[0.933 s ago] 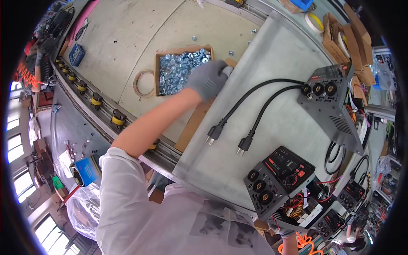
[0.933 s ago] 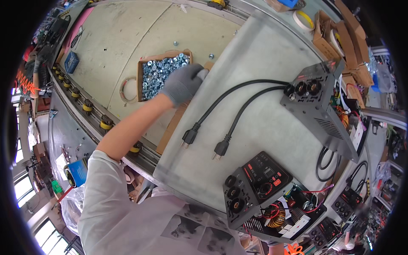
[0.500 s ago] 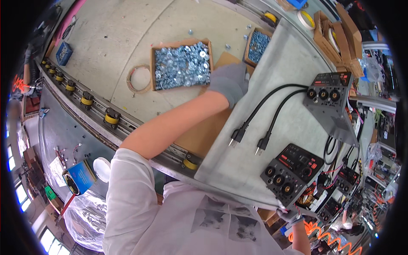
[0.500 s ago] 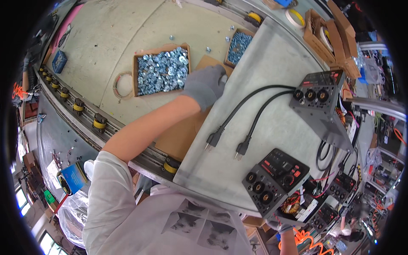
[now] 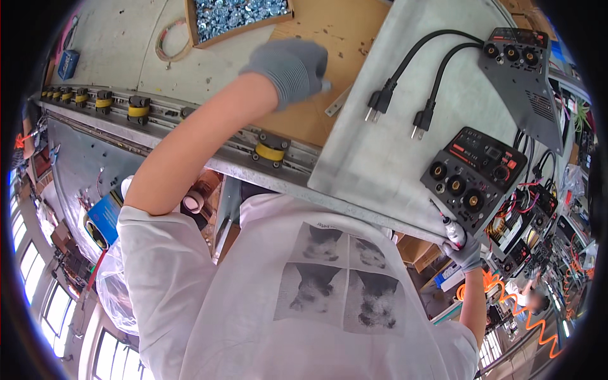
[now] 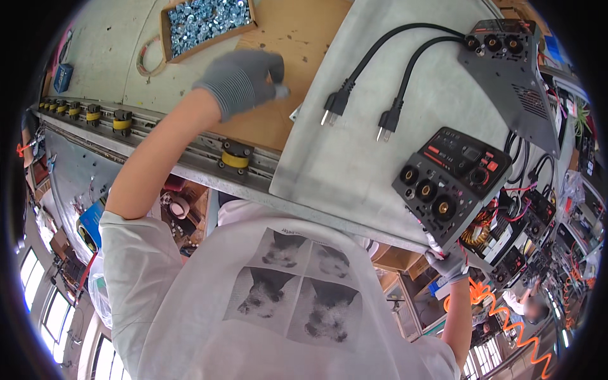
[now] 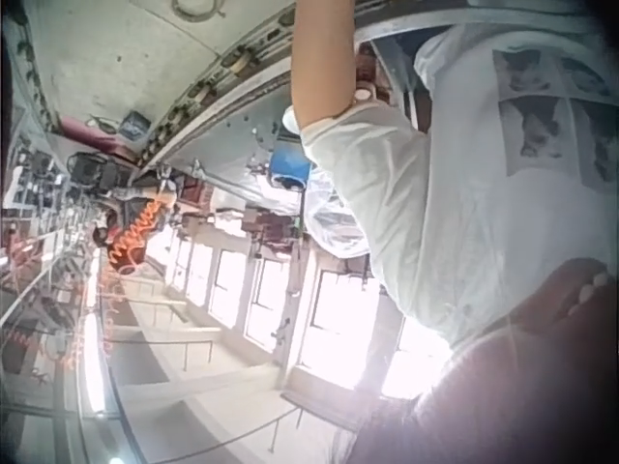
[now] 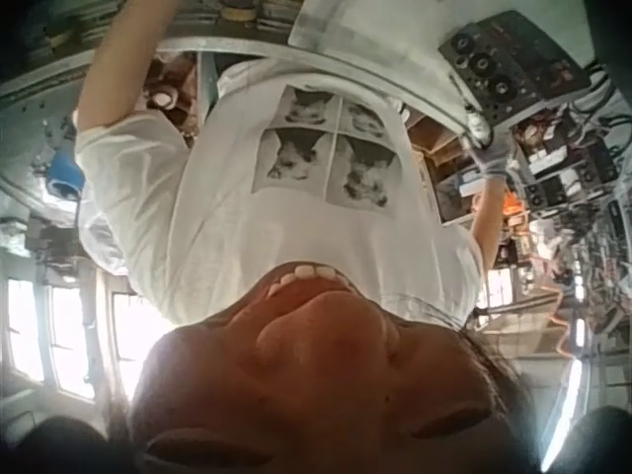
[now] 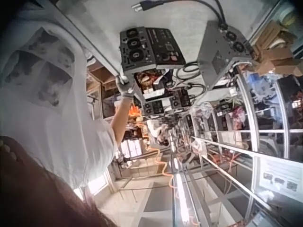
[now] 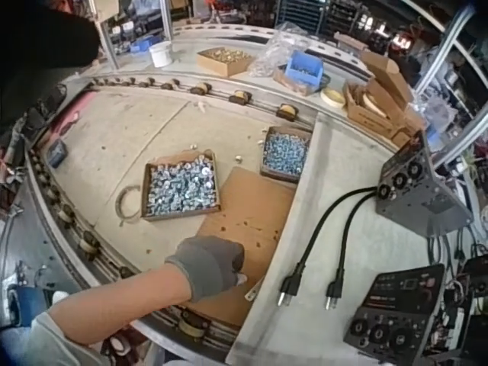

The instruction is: The recorder is assembling internal components of an electronic power supply unit at a workstation.

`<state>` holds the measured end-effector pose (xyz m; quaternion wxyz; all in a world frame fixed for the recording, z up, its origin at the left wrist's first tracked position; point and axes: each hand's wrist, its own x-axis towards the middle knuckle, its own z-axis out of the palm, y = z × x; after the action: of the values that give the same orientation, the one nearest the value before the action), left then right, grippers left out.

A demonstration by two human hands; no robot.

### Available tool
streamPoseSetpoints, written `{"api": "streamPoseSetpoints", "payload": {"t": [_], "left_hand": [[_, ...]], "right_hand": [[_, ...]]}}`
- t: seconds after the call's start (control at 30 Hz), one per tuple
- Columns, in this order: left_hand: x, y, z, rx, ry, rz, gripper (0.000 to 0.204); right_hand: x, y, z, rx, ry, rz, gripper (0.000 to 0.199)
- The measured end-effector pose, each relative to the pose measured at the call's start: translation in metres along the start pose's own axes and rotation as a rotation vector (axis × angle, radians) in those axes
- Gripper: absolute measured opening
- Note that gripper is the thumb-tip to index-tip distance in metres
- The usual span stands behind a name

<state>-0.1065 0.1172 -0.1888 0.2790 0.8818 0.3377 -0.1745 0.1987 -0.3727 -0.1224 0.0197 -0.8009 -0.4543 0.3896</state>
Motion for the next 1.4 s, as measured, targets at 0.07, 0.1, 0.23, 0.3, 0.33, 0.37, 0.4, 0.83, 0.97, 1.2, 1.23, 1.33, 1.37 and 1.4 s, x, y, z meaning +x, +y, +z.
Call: {"api": "streamPoseSetpoints", "payload": {"t": [0.07,0.1,0.23,0.3,0.33,0.37,0.4,0.83,0.97,1.2,1.23,1.33,1.37,1.4], "left_hand": [[-0.006,0.01,0.019,0.044,-0.144,-0.002,0.033],[-0.009,0.012,0.027,0.096,-0.279,0.0,0.035],[-0.012,0.006,0.042,-0.057,-0.105,-0.036,0.04],[-0.015,0.019,0.046,-0.098,0.025,-0.029,0.039],[-0.013,0.022,0.049,-0.097,0.037,-0.04,0.039],[-0.008,0.024,0.056,-0.082,0.059,-0.049,0.037],[-0.004,0.024,0.06,-0.068,0.082,-0.058,0.036],[0.007,-0.009,0.037,-0.124,0.013,-0.127,0.029],[0.013,0.011,0.042,-0.245,0.177,-0.2,0.036],[0.035,0.025,0.029,-0.038,0.012,-0.157,0.029],[0.033,0.019,0.027,-0.027,0.021,-0.163,0.029],[0.023,0.006,0.032,-0.033,0.018,-0.096,0.027],[0.018,0.004,0.032,-0.069,0.063,-0.125,0.026],[0.013,0.001,0.033,-0.105,0.108,-0.153,0.025]], "right_hand": [[0.002,-0.003,-0.004,-0.101,0.077,-0.066,0.061],[0.005,-0.002,-0.005,-0.133,0.058,-0.055,0.064],[0.007,-0.005,-0.007,-0.123,0.086,-0.122,0.062],[0.005,-0.005,-0.007,-0.062,0.065,-0.049,0.063],[0.007,-0.003,-0.006,-0.066,0.068,-0.064,0.063],[0.008,-0.002,-0.005,-0.068,0.109,-0.081,0.063],[0.009,0.0,-0.004,-0.071,0.149,-0.098,0.064],[0.006,0.014,0.005,-0.046,0.19,-0.1,0.061],[0.008,0.009,0.004,-0.112,0.207,-0.114,0.064],[0.003,0.018,0.009,-0.044,0.175,-0.041,0.062],[0.007,0.01,0.007,-0.113,0.208,-0.112,0.058],[0.009,-0.015,0.003,-0.099,0.207,-0.073,0.055],[0.009,-0.018,0.004,-0.08,0.243,-0.096,0.056],[0.007,-0.018,0.005,-0.071,0.251,-0.091,0.056]]}}
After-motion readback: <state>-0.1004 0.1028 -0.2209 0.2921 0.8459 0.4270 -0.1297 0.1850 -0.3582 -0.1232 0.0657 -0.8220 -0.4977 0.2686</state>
